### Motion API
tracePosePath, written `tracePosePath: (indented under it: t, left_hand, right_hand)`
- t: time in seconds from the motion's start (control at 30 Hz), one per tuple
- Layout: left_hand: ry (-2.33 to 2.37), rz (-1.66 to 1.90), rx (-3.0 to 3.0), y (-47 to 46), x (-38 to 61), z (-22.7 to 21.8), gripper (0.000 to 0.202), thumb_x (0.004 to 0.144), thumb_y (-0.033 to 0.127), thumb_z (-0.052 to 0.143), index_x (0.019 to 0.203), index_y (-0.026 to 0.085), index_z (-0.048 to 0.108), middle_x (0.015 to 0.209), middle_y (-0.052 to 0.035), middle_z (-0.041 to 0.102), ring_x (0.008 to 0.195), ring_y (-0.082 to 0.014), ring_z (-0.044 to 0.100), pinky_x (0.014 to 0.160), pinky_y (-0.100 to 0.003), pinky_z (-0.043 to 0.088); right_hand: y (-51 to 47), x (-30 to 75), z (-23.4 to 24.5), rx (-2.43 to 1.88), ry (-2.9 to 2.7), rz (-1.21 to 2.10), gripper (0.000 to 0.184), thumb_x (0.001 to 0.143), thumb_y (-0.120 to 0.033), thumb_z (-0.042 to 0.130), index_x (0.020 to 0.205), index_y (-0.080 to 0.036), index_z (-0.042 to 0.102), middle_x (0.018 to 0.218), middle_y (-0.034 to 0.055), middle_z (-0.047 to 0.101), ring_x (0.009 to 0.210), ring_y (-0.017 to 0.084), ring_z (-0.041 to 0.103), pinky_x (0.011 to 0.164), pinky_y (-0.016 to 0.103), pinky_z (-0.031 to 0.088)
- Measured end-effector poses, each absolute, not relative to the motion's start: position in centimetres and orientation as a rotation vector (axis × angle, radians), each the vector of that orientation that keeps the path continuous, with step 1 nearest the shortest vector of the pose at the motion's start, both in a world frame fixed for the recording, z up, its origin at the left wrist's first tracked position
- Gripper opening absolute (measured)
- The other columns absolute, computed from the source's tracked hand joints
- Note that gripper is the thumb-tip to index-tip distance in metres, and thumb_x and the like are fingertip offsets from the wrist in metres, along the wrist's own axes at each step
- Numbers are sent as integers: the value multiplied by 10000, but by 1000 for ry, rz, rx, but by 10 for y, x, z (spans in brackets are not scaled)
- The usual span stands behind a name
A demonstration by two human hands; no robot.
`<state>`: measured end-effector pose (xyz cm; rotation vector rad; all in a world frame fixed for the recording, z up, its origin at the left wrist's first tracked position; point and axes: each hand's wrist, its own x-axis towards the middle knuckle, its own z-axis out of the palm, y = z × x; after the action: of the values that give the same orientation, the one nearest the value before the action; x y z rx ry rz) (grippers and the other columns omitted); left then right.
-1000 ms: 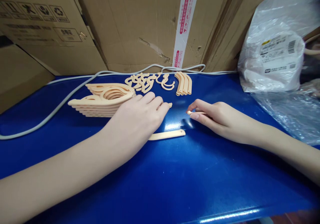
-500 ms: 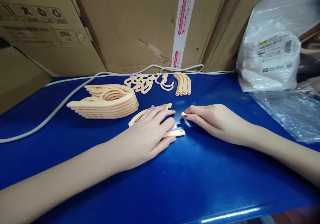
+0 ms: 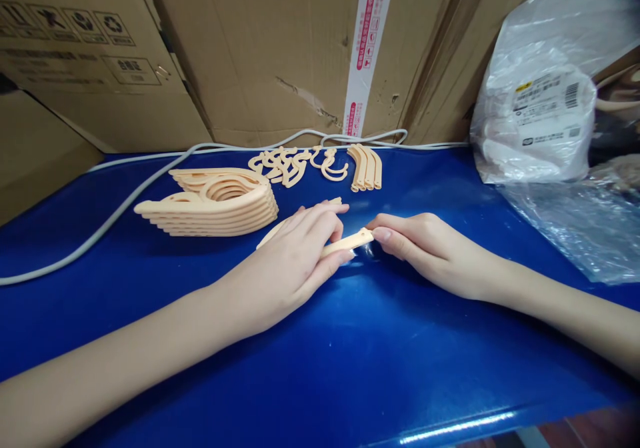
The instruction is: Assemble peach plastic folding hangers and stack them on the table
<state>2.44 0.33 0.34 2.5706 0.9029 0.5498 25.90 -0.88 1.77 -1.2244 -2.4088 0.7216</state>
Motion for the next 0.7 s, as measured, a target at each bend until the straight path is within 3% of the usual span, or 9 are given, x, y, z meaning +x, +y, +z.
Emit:
tracePosePath:
  t: [0.23, 0.47, 0.7]
  left_hand:
    - [914, 546, 2571, 3, 25, 0, 123, 1037, 333, 364, 1005, 226, 417, 1436, -123, 491, 1450, -238, 347, 1160, -550, 332]
    - [915, 569, 2562, 2, 25, -1, 133, 1038, 332, 362, 983, 225, 418, 1441, -127, 492, 1427, -240, 387, 1152, -548, 346]
    - [896, 550, 2634, 1, 26, 0, 211, 1048, 325, 341, 1039, 200, 510, 1460, -125, 479, 1436, -242, 373, 1175, -533, 328]
  right_hand:
    - [-11, 259, 20, -1220, -2387, 759, 375, 1047, -428, 314, 802, -206, 491, 648, -43, 480, 558, 108, 447, 581, 263, 324]
    - [-11, 258, 17, -1221, -2393, 762, 351, 1023, -459, 391, 969, -191, 611, 733, -14, 614, 602, 120, 520, 585, 256, 363]
    - [-11, 258, 16, -1138, -2449, 625, 308, 1031, -385, 409, 1016, -182, 640, 825, 18, 697, 653, 125, 602, 614, 239, 402]
